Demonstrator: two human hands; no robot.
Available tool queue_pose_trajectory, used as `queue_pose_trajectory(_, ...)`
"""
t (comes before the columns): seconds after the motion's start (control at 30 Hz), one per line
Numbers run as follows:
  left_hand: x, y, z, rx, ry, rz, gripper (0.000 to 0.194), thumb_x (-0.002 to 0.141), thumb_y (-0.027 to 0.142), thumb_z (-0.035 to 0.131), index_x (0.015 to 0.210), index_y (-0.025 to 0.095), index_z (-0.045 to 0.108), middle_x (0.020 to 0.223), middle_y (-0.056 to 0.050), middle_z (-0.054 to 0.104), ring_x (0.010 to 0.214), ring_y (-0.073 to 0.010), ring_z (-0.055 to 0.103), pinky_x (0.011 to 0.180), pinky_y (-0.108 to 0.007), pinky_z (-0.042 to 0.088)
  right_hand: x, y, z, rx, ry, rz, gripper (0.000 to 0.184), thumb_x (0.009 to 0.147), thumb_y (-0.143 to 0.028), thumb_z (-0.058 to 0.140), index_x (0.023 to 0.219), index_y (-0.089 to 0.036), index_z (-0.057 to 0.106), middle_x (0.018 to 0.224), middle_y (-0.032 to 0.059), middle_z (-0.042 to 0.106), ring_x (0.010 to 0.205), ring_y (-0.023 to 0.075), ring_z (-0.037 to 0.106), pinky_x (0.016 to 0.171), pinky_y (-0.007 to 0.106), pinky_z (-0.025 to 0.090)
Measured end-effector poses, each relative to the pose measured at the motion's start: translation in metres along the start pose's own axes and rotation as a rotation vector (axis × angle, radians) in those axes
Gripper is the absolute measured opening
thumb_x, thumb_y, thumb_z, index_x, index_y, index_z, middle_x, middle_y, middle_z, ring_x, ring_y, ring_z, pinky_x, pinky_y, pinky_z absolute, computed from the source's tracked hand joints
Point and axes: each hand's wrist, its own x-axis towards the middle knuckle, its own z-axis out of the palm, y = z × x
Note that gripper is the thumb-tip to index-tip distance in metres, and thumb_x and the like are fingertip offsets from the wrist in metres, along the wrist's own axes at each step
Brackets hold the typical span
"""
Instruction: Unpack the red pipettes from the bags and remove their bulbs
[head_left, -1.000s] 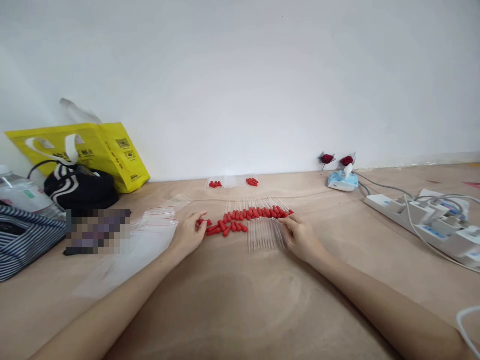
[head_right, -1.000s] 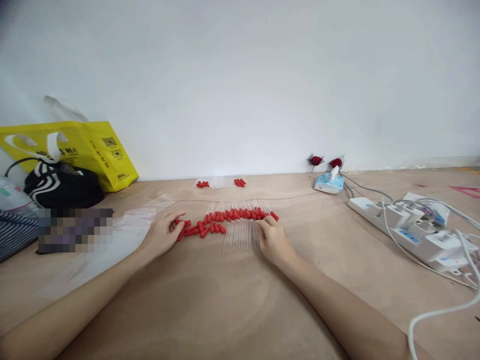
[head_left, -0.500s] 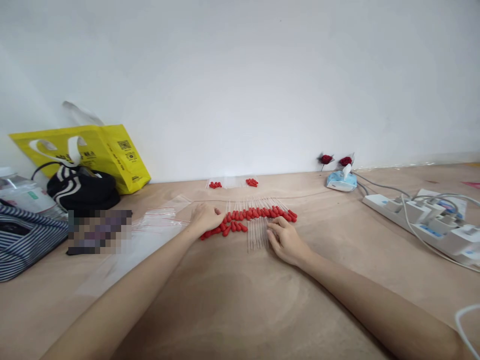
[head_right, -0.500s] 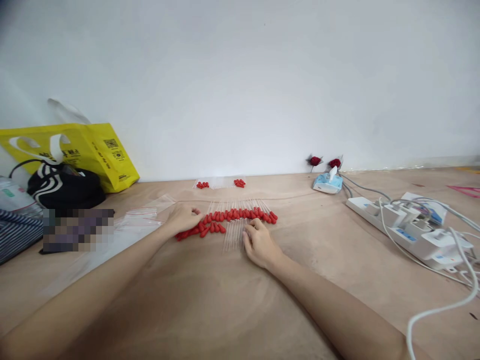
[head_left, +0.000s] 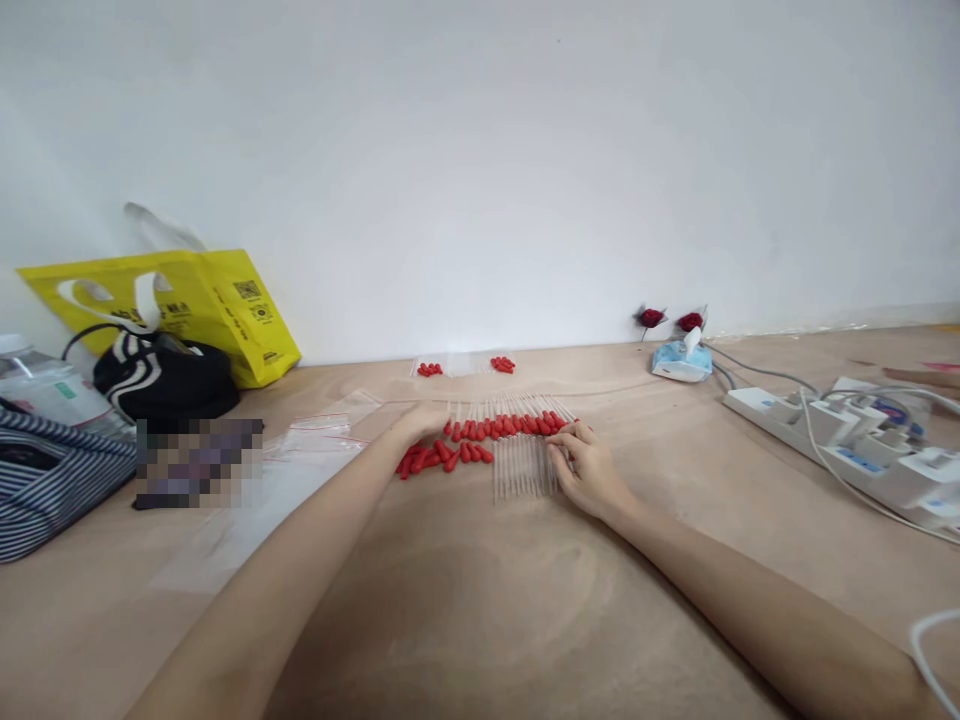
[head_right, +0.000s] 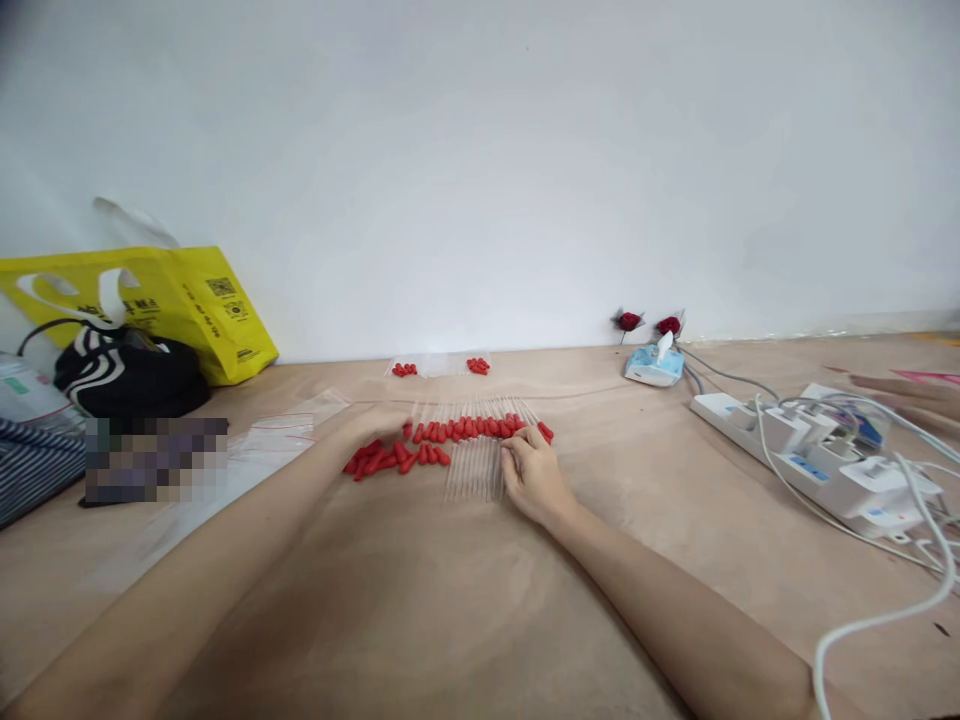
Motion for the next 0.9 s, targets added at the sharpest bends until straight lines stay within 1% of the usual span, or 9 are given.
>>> queue_pose_trajectory(0.1,-0.012,0.001,-0.012,0.022,0.074,0.023,0.021,0.081,0.025,0.045,0.068,0.012,0.057,0.067,-0.004,0.060,0.066,-0.0178,0.058,0.057,-0.027,0.043,-0.001,0.003,-0.001,0.000,-0.008,-0.012,0.016,0.079,-0.018,0.043,0.081,-0.017,0.059,0.076,0.0057,0.054,0.074,0.0164,0.053,0.070,0.032,0.044)
queue_pose_trajectory(0.23,-0.051,0.000,-0.018,-0.010,0.195,0.175,0.019,0.085,0.023,0.034,0.088,0.016,0.050,0.078,-0.002,0.060,0.072,-0.0143,0.057,0.064,-0.025,0.042,-0.001,0.003,-0.003,-0.024,-0.002,-0.025,0.016,0.078,-0.020,0.045,0.088,-0.018,0.058,0.082,0.0064,0.056,0.081,0.0183,0.053,0.075,0.035,0.042)
queue_pose_trajectory(0.27,-0.064,-0.002,-0.016,-0.020,0.193,0.234,0.017,0.085,0.025,0.035,0.090,0.017,0.049,0.079,-0.001,0.060,0.070,-0.0134,0.057,0.065,-0.024,0.042,-0.001,0.001,-0.004,-0.028,0.009,-0.033,0.018,0.078,-0.021,0.046,0.092,-0.018,0.057,0.085,0.0072,0.056,0.084,0.0189,0.053,0.077,0.036,0.042)
queue_pose_trajectory(0.37,-0.099,-0.009,-0.005,-0.003,0.121,0.548,0.014,0.084,0.028,0.038,0.085,0.020,0.050,0.077,0.000,0.060,0.070,-0.0142,0.056,0.066,-0.025,0.043,-0.002,-0.009,-0.007,-0.038,0.023,-0.087,0.034,0.076,-0.029,0.051,0.107,-0.016,0.050,0.099,0.0109,0.055,0.095,0.0215,0.050,0.081,0.038,0.039)
queue_pose_trajectory(0.47,-0.119,-0.014,0.012,0.003,0.169,0.760,0.014,0.084,0.023,0.041,0.079,0.019,0.053,0.076,-0.002,0.060,0.071,-0.0138,0.056,0.066,-0.025,0.044,-0.003,-0.022,-0.009,-0.099,-0.054,-0.181,0.046,0.074,-0.040,0.055,0.114,-0.018,0.048,0.106,0.0112,0.054,0.099,0.0231,0.048,0.085,0.042,0.033)
queue_pose_trajectory(0.53,-0.123,-0.014,0.022,-0.037,0.209,0.856,0.014,0.084,0.021,0.042,0.077,0.017,0.054,0.073,-0.002,0.059,0.068,-0.0127,0.056,0.064,-0.023,0.044,-0.004,-0.030,-0.009,-0.143,-0.129,-0.252,0.043,0.074,-0.043,0.055,0.111,-0.022,0.052,0.103,0.0082,0.057,0.096,0.0219,0.049,0.089,0.045,0.028)
queue_pose_trajectory(0.63,-0.122,-0.013,0.032,-0.089,0.224,0.921,0.014,0.084,0.020,0.043,0.077,0.017,0.054,0.069,-0.002,0.058,0.064,-0.0116,0.055,0.061,-0.023,0.044,-0.005,-0.037,-0.004,-0.169,-0.189,-0.329,0.028,0.077,-0.039,0.054,0.102,-0.027,0.059,0.094,0.0030,0.062,0.091,0.0187,0.050,0.093,0.046,0.020)
queue_pose_trajectory(0.73,-0.120,-0.012,0.035,-0.108,0.214,0.935,0.014,0.084,0.020,0.043,0.078,0.016,0.055,0.071,-0.003,0.060,0.065,-0.0114,0.055,0.062,-0.022,0.044,-0.005,-0.040,0.000,-0.153,-0.213,-0.347,0.018,0.081,-0.033,0.051,0.095,-0.029,0.062,0.079,-0.0004,0.064,0.084,0.0157,0.051,0.093,0.046,0.018)
queue_pose_trajectory(0.9,-0.117,-0.014,0.032,-0.054,0.225,0.926,0.015,0.082,0.023,0.049,0.093,0.017,0.058,0.084,-0.005,0.063,0.079,-0.0147,0.055,0.072,-0.028,0.042,-0.006,-0.040,0.003,-0.129,-0.210,-0.375,0.021,0.084,-0.026,0.045,0.098,-0.027,0.061,0.062,-0.0020,0.062,0.076,0.0145,0.050,0.091,0.045,0.018)
